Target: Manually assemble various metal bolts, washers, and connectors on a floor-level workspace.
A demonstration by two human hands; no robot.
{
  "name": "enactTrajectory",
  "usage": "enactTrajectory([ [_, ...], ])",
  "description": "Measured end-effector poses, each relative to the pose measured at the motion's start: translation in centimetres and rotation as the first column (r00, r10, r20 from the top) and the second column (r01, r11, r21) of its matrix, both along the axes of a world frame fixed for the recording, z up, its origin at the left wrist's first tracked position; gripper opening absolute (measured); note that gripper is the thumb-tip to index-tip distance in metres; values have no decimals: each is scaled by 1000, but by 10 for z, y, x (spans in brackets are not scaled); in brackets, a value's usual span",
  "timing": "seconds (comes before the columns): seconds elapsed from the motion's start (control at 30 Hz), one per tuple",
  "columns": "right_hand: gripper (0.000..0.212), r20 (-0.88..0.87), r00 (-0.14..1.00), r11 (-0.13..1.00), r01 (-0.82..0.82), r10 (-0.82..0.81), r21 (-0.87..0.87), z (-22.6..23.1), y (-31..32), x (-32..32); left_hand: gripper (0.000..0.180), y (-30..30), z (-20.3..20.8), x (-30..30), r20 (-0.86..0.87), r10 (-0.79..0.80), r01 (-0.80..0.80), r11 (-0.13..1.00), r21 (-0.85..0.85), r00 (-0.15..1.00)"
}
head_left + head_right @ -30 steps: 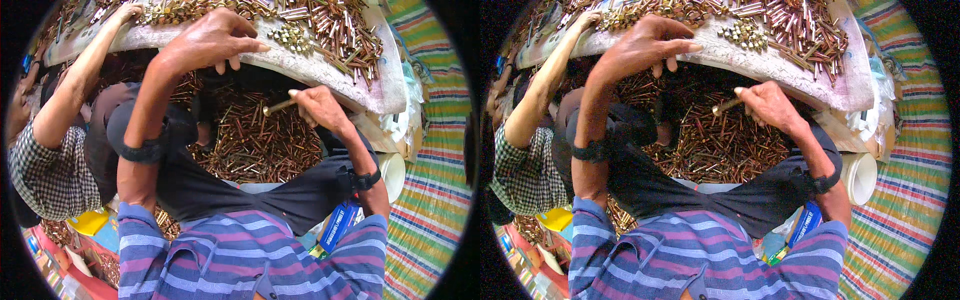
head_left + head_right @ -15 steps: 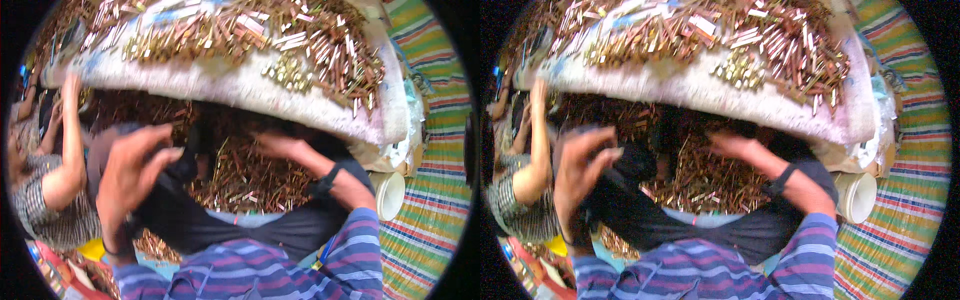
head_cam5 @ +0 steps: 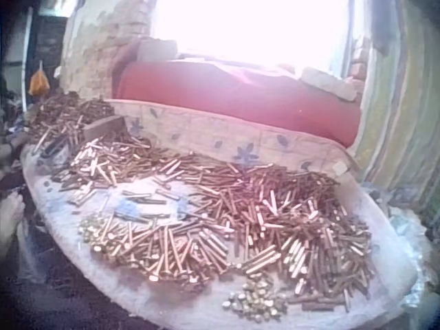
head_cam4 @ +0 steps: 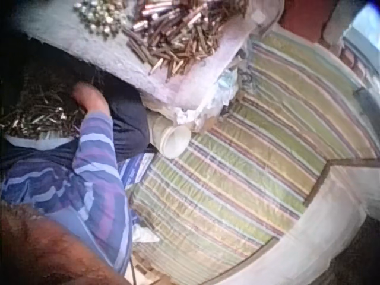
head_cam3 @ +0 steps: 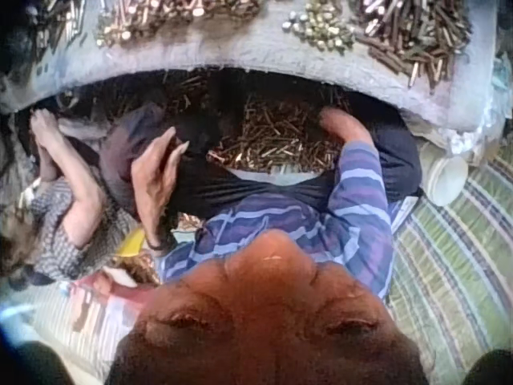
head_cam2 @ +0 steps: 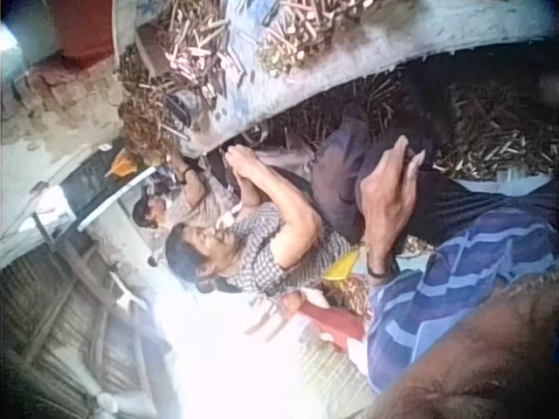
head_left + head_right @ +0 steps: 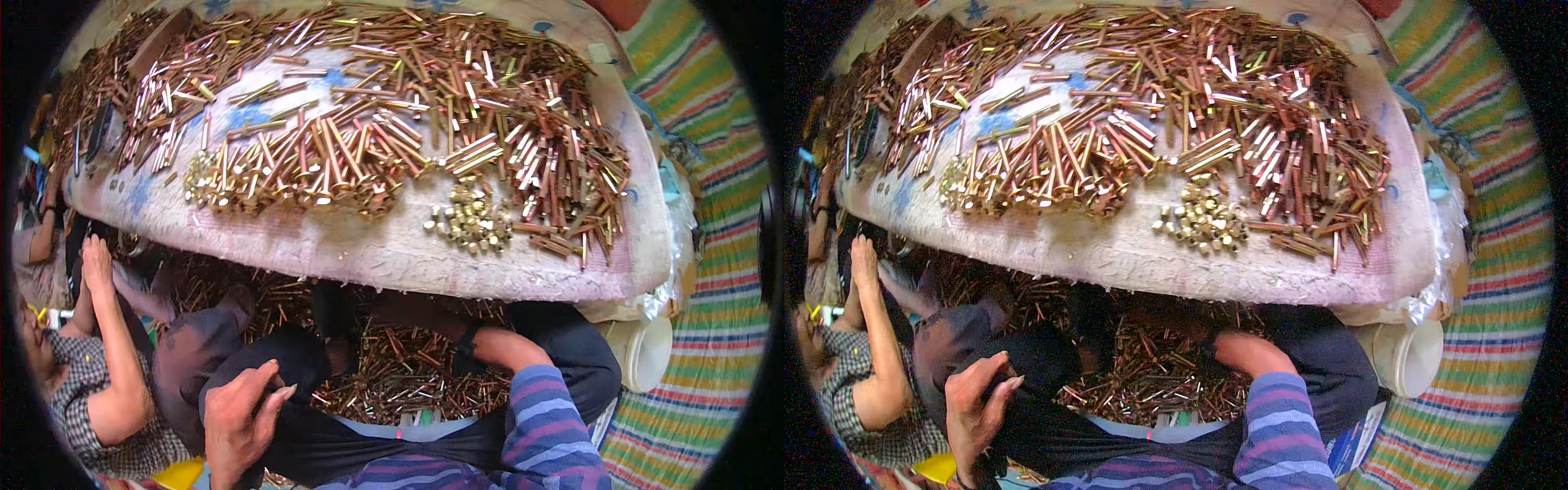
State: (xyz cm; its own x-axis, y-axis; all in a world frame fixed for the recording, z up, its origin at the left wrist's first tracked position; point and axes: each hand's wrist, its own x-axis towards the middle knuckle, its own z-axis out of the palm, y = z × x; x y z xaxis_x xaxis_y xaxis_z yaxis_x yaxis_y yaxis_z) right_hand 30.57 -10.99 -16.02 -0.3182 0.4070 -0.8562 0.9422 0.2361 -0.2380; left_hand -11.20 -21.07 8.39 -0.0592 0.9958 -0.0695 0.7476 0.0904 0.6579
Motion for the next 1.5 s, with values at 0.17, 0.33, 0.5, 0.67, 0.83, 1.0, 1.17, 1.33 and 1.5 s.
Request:
enactTrajectory([
  [0.17, 27, 60, 975, 976, -216, 213, 44, -45, -6, 23, 35, 7, -2, 5, -35, -61, 61, 998, 8, 998],
  [0.33, 34, -198, 927, 938, -280, 320, 202, -91, 10, -12, 40, 7, -1, 5, -59, -53, 57, 996, 66, 997],
  [0.5, 49, -541, 780, 907, -80, 315, 413, -145, 35, -113, 40, 5, -5, 11, -49, -48, 52, 996, 72, 998],
  [0.67, 64, -705, 603, 901, -54, 373, 430, -177, 35, -104, 39, -4, -2, 7, -66, -102, 110, 984, 142, 993],
  [0.83, 79, -447, 792, 798, -83, 417, 597, -99, 14, -124, 41, -14, -5, 0, -39, -103, 108, 981, 160, 994],
  [1.0, 74, -310, 908, 941, -199, 282, 273, -126, -18, -58, 43, -11, -7, -3, -8, -139, 137, 961, 241, 990],
  [1.17, 66, -302, 853, 903, -424, 425, 72, -143, -59, -12, 44, -21, -4, -8, 10, -171, 161, 947, 278, 985],
  [1.33, 46, 48, 954, 835, -232, 294, -499, -115, -71, 20, 44, -29, -7, -14, 11, -152, 143, 950, 276, 988],
  [1.5, 47, -14, 901, 900, -433, 433, -53, -141, -21, 49, 43, -23, -5, -12, 63, -150, 128, 956, 264, 987],
])
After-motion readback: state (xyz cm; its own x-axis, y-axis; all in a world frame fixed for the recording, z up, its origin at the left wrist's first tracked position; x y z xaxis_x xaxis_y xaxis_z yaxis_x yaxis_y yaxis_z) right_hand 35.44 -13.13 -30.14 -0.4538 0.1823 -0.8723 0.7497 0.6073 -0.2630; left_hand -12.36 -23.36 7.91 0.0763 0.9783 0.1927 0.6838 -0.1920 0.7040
